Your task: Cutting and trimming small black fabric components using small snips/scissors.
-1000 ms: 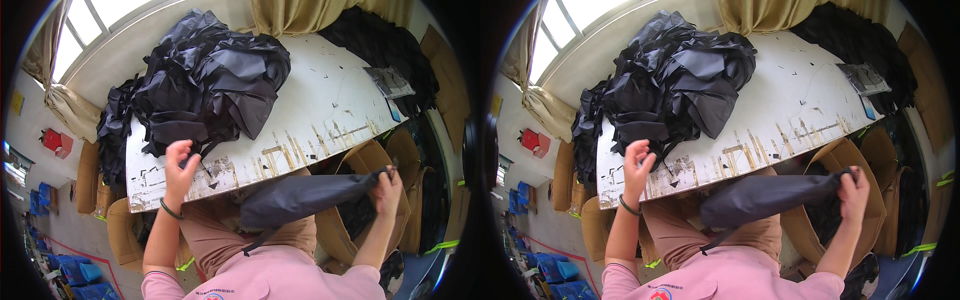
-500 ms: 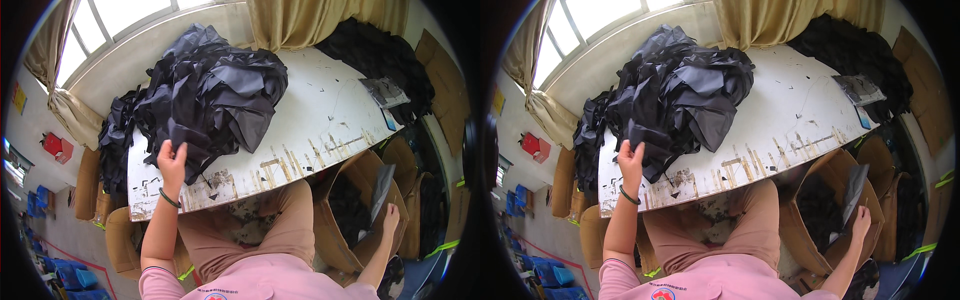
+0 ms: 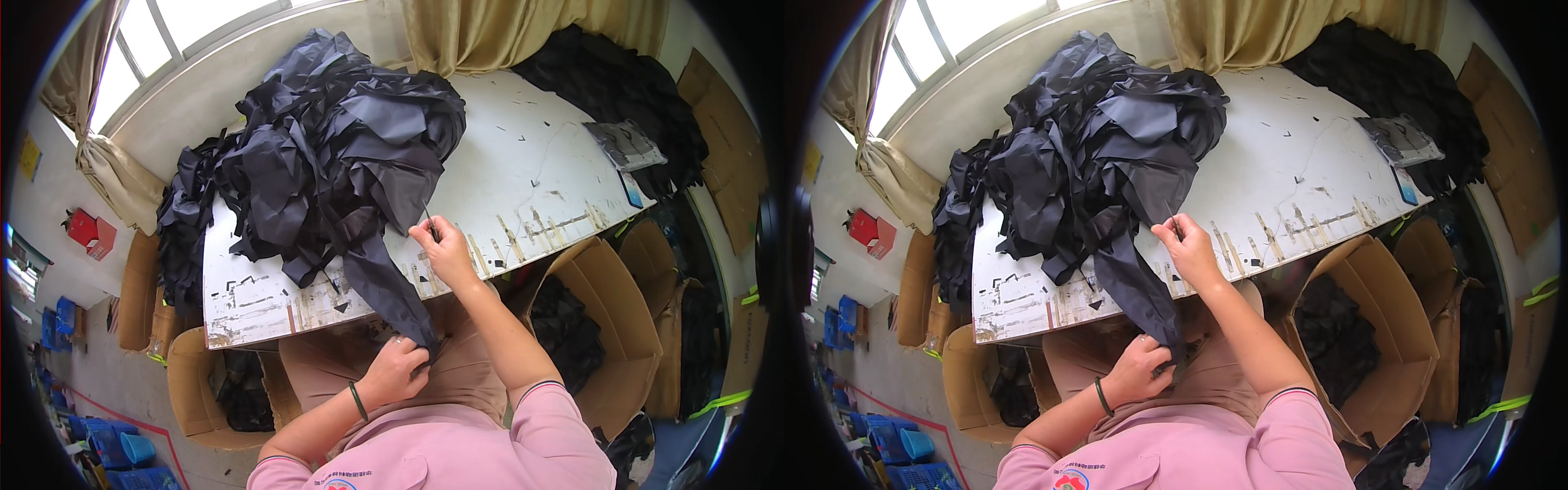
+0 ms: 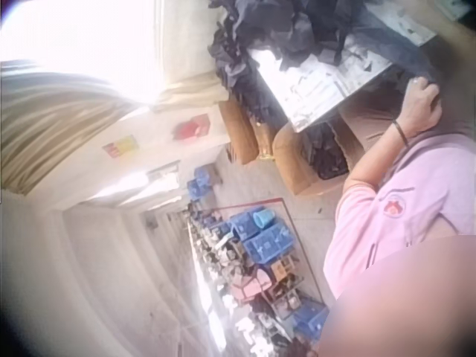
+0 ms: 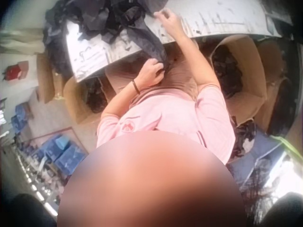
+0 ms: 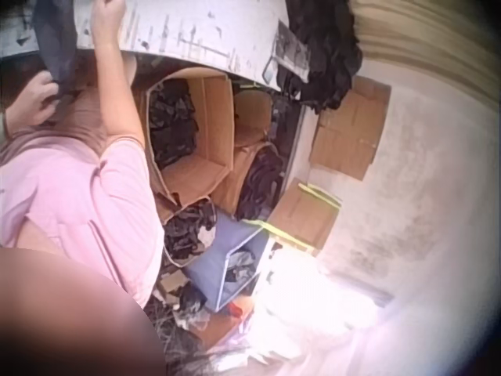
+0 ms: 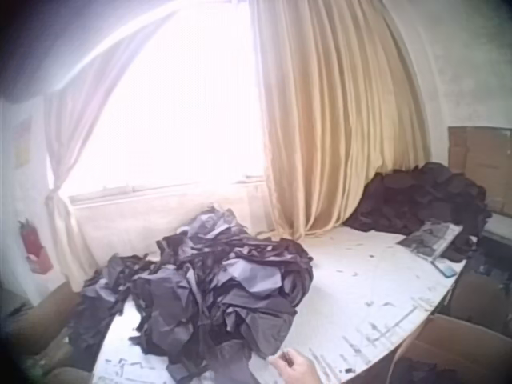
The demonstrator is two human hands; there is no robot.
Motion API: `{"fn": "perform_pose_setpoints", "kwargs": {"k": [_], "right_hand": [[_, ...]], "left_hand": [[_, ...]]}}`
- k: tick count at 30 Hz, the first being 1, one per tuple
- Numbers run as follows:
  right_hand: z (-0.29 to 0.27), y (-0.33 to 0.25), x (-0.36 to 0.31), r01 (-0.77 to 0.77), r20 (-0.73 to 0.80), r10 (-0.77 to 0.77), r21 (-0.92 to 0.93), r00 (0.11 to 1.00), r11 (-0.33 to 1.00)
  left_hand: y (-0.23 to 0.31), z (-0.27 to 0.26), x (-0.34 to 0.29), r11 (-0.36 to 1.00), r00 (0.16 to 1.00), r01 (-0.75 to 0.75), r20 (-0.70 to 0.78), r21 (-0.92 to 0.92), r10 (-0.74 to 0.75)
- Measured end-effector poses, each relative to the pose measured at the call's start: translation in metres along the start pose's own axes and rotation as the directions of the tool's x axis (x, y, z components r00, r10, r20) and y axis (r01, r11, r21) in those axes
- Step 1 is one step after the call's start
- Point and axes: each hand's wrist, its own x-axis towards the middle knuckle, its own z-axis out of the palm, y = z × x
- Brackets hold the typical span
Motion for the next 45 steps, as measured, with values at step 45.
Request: {"fn": "perform_pose_setpoints", "kwargs": {"k": [45], "right_hand": [[0.004,-0.113,-0.155,0.183,0.204,-0.27,0.366,0.941,0.912]], "left_hand": [[0.067,-0.121,-0.03,0.825,0.882,-0.223,-0.467,-0.52,-0.056]]}}
